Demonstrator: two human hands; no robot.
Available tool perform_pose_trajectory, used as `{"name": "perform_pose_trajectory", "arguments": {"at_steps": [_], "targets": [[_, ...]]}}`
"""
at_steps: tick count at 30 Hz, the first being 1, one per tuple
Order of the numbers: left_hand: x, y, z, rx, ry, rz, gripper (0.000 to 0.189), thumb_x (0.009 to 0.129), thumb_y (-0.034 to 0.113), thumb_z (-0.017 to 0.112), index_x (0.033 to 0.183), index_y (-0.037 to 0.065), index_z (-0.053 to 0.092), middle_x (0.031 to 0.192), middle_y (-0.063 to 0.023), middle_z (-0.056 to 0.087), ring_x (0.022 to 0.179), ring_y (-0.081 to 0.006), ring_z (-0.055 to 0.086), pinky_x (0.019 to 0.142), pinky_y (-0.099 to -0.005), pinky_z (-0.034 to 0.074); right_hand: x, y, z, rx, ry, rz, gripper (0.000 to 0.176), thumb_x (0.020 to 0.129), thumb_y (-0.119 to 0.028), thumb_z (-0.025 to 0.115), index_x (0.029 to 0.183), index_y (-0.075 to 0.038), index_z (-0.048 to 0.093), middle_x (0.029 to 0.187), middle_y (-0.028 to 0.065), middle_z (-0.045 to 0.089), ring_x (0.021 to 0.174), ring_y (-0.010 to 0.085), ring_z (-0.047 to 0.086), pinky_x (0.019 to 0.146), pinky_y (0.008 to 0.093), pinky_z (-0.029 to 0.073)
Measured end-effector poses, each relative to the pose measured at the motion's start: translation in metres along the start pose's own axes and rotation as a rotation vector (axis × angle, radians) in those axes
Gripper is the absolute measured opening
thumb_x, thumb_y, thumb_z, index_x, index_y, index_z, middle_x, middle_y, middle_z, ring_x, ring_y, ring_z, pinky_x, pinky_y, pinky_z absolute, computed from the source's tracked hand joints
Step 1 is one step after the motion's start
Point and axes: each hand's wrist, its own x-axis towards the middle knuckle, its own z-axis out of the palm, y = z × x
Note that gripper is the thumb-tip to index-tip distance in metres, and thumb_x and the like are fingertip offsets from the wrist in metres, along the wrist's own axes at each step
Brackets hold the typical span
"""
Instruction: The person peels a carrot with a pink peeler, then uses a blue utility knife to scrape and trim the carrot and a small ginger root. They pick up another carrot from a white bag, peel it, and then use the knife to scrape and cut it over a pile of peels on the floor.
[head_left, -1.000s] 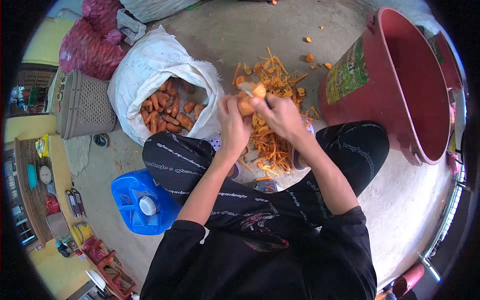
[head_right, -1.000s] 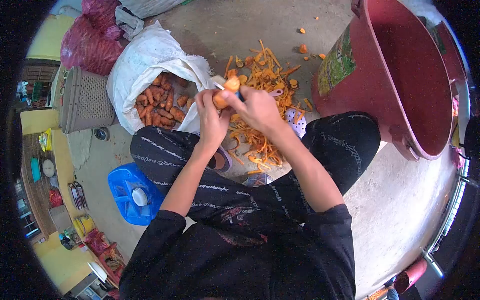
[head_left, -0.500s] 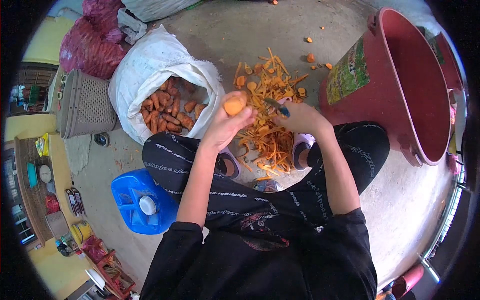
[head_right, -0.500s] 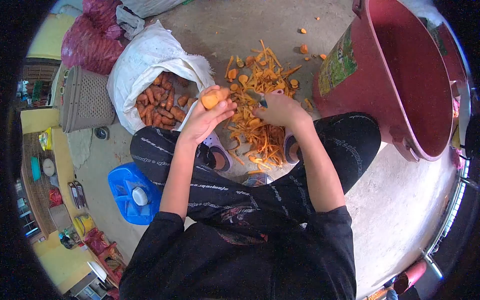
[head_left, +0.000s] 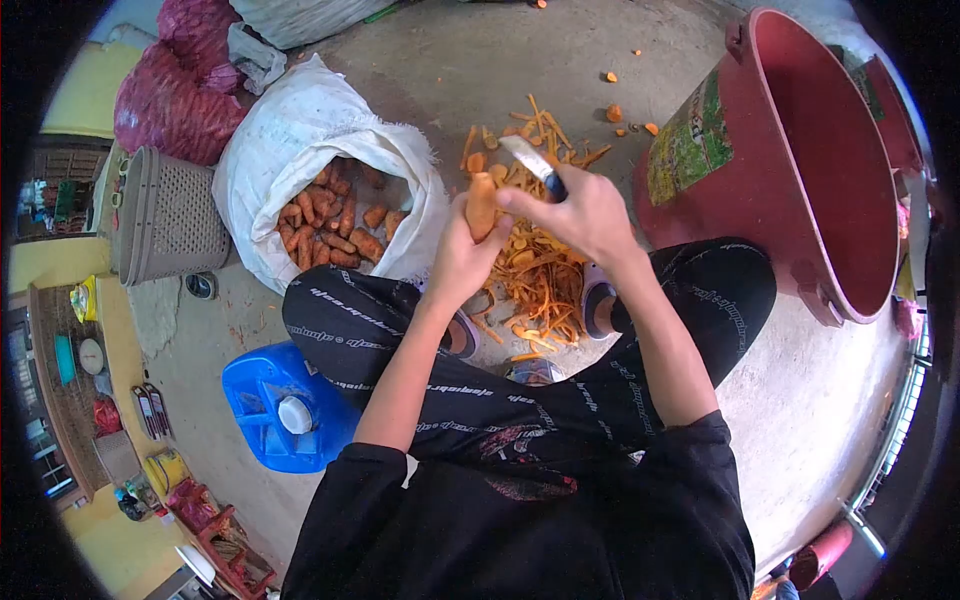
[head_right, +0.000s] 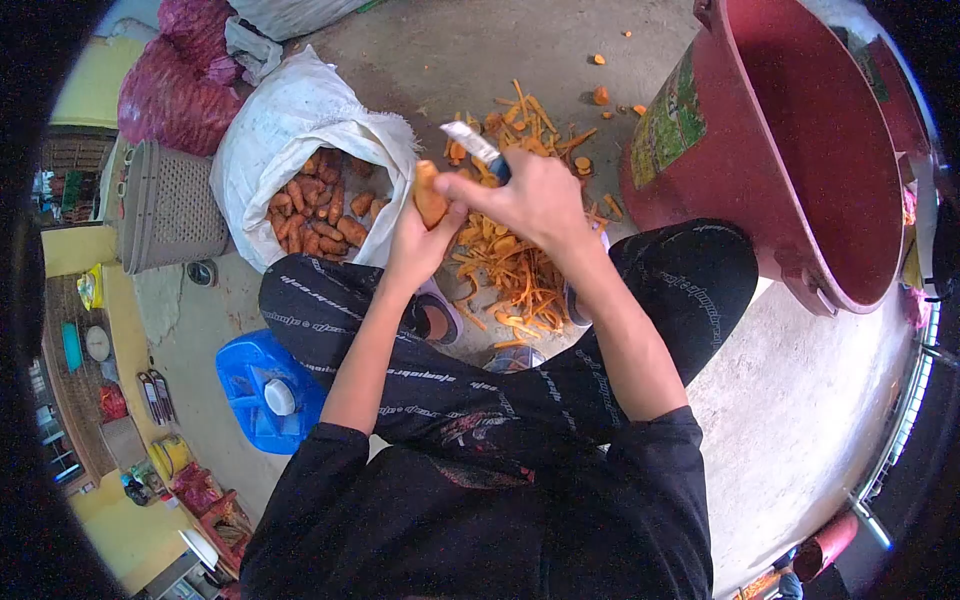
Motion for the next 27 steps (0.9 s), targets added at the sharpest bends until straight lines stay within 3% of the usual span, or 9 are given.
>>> {"name": "perform_pose_trajectory", "arguments": {"at_steps": [1, 2, 5, 8, 22, 26, 27], "targets": [[0.000, -0.004, 0.002, 0.037, -0.026, -0.018, 0.033, 0.082, 0.003, 0.061, 0.109, 0.001, 0.041, 0.096, -0.0118, 0.048, 0.085, -0.0167, 0.051, 0.074, -0.0299, 0.044, -0.003, -0.003, 0.004, -0.002, -0.003, -0.025, 0.085, 0.062, -0.078, 0.058, 0.072, 0.007, 0.061, 0.060, 0.0225, 0.060, 0.062, 0.0370, 0.064, 0.060, 0.0442, 0.051], [-0.002, -0.014, 0.002, 0.101, -0.004, 0.021, 0.030, 0.080, 0.002, 0.061, 0.105, 0.000, 0.045, 0.093, -0.0137, 0.047, 0.086, -0.0239, 0.053, 0.074, -0.0335, 0.044, -0.005, -0.006, 0.007, -0.004, -0.006, -0.050, 0.085, 0.062, -0.077, 0.059, 0.072, 0.007, 0.061, 0.060, 0.0229, 0.060, 0.061, 0.0375, 0.064, 0.059, 0.0446, 0.051], [-0.001, -0.019, 0.001, 0.246, -0.020, 0.041, 0.032, 0.077, 0.001, 0.061, 0.105, 0.000, 0.045, 0.095, -0.0163, 0.047, 0.090, -0.0334, 0.052, 0.076, -0.0383, 0.043, -0.010, -0.014, 0.009, -0.003, -0.016, -0.075, 0.083, 0.063, -0.077, 0.058, 0.070, 0.006, 0.060, 0.058, 0.0235, 0.059, 0.059, 0.0380, 0.063, 0.058, 0.0449, 0.051], [-0.002, -0.013, 0.002, 0.235, 0.000, 0.066, 0.033, 0.075, 0.000, 0.061, 0.104, 0.001, 0.046, 0.098, -0.0180, 0.047, 0.093, -0.0381, 0.050, 0.077, -0.0413, 0.042, -0.010, -0.015, 0.009, 0.004, -0.023, -0.049, 0.082, 0.064, -0.076, 0.057, 0.068, 0.005, 0.060, 0.055, 0.0227, 0.058, 0.057, 0.0370, 0.063, 0.056, 0.0443, 0.051], [-0.003, -0.015, 0.000, 0.279, -0.060, 0.066, 0.034, 0.073, -0.004, 0.060, 0.104, 0.002, 0.047, 0.100, -0.0168, 0.047, 0.097, -0.0376, 0.048, 0.081, -0.0409, 0.042, -0.013, -0.006, 0.023, 0.048, -0.049, -0.076, 0.076, 0.070, -0.071, 0.057, 0.059, 0.004, 0.059, 0.050, 0.0204, 0.054, 0.050, 0.0345, 0.060, 0.050, 0.0433, 0.049], [-0.003, -0.022, 0.000, 0.345, -0.165, -0.036, 0.036, 0.073, -0.003, 0.061, 0.106, 0.000, 0.046, 0.099, -0.0179, 0.047, 0.098, -0.0363, 0.049, 0.083, -0.0398, 0.041, -0.015, -0.005, 0.024, -0.059, -0.042, -0.218, 0.075, 0.070, -0.072, 0.057, 0.062, 0.003, 0.059, 0.050, 0.0191, 0.054, 0.051, 0.0356, 0.060, 0.052, 0.0431, 0.049], [-0.001, -0.025, 0.000, 0.383, -0.112, 0.016, 0.036, 0.075, 0.000, 0.061, 0.107, -0.001, 0.045, 0.100, -0.0184, 0.048, 0.099, -0.0348, 0.049, 0.084, -0.0392, 0.041, -0.014, -0.005, 0.019, -0.084, -0.046, -0.244, 0.075, 0.071, -0.071, 0.056, 0.064, 0.003, 0.059, 0.052, 0.0193, 0.055, 0.054, 0.0359, 0.061, 0.053, 0.0428, 0.049]]}}
